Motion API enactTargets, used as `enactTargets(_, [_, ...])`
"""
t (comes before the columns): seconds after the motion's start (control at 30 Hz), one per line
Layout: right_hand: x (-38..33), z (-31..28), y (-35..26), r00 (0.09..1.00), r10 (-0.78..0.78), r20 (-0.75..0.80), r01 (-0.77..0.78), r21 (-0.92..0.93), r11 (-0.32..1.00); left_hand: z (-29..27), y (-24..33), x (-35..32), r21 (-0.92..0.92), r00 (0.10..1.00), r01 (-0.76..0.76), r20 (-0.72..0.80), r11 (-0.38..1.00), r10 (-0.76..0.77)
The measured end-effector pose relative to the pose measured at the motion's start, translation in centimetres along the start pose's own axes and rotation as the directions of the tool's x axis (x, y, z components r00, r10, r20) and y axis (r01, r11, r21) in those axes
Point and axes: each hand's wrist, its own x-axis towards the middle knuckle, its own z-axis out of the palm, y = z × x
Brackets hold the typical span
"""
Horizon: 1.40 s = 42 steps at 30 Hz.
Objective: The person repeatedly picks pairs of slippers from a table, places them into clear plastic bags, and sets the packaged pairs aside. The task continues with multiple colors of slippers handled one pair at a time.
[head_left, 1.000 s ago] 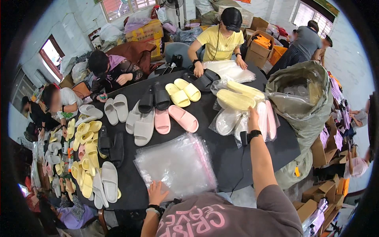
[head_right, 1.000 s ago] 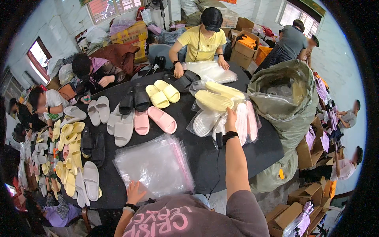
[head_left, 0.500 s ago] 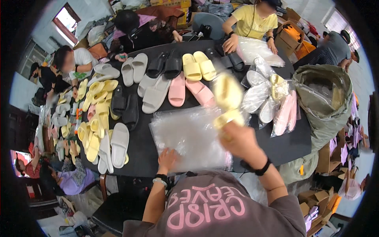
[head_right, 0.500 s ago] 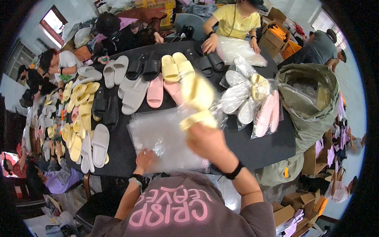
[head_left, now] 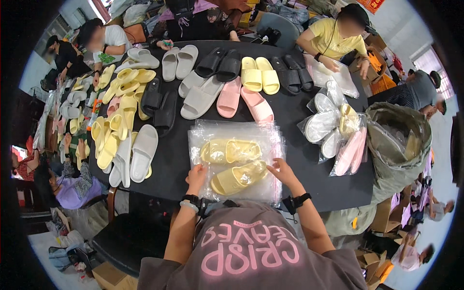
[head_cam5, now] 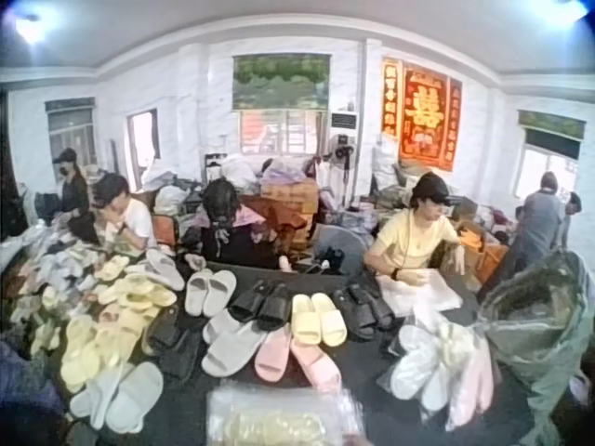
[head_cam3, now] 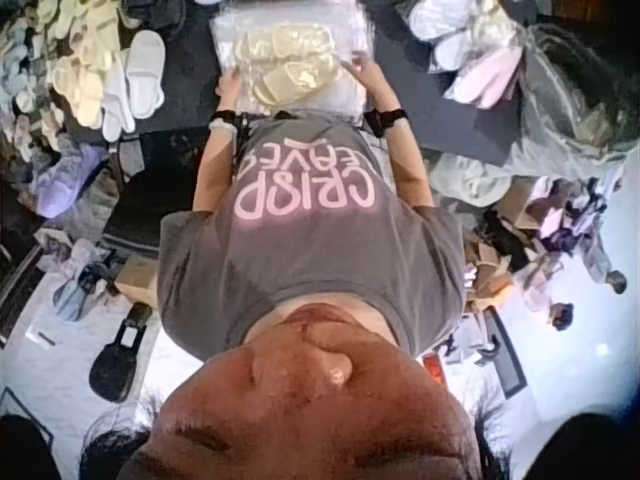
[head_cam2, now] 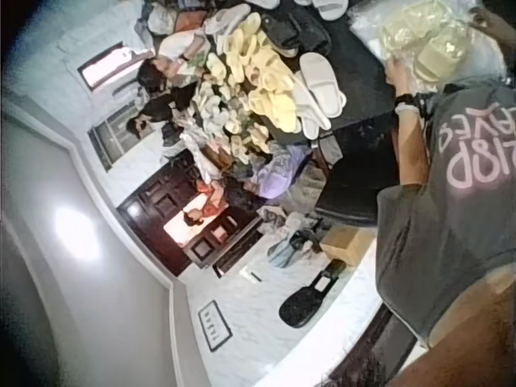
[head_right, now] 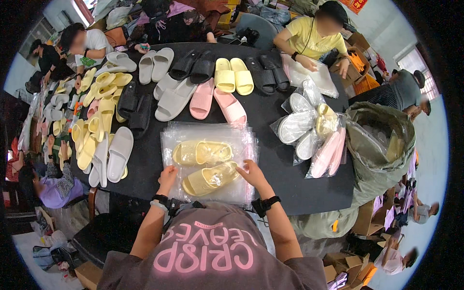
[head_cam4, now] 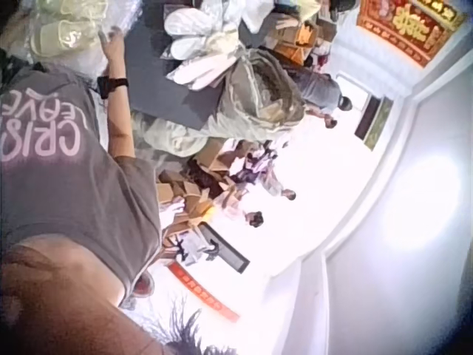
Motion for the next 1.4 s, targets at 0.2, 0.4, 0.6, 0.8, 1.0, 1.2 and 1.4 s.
enactTargets(0.2, [-0.5, -0.6, -3.2, 0.959, 0.178, 0.22, -0.213, 0.151, 0.965, -0.2, 3.6, -1.7, 0.365, 0.997, -0.035, -0.049, 0.93, 0.057])
enactTargets(0.4, [-4.1, -5.5, -6.3, 0.997, -0.06, -0.049, 0.077, 0.585, 0.808, -0.7, 3.1, -1.1, -0.014, 0.942, -0.214, -0.269, 0.977, 0.202])
enactTargets(0.6, [-5.8, -2.8, 0.5, 0.849, 0.038, 0.527, -0.449, 0.682, 0.577, -0.2, 1.7, -0.4, -0.14, 0.961, -0.238, -0.176, 0.961, 0.212])
enactTargets(0.8, [-0.7, -0.1, -1.2, 0.727, 0.212, 0.653, -0.603, 0.46, 0.652, 1.2, -0.8, 0.4, -0.288, 0.98, -0.14, -0.179, 0.947, 0.09])
enactTargets(1.0, [4.9, 2.3, -4.5, 0.74, 0.236, 0.629, -0.524, 0.321, 0.789, 0.4, -0.6, 1.5, -0.387, 0.998, 0.064, 0.022, 0.92, -0.06])
enactTargets(1.2, [5.0, -0.2, -3.1, 0.918, 0.032, 0.396, -0.396, 0.918, 0.018, 1.2, -3.2, 2.5, -0.436, 0.997, 0.043, -0.044, 0.899, -0.069])
enactTargets(1.4, [3.0, -1.0, 1.4, 0.896, 0.014, 0.444, -0.412, 0.843, -0.344, 2.5, -4.4, 3.0, -0.433, 0.985, -0.032, -0.166, 0.901, -0.045])
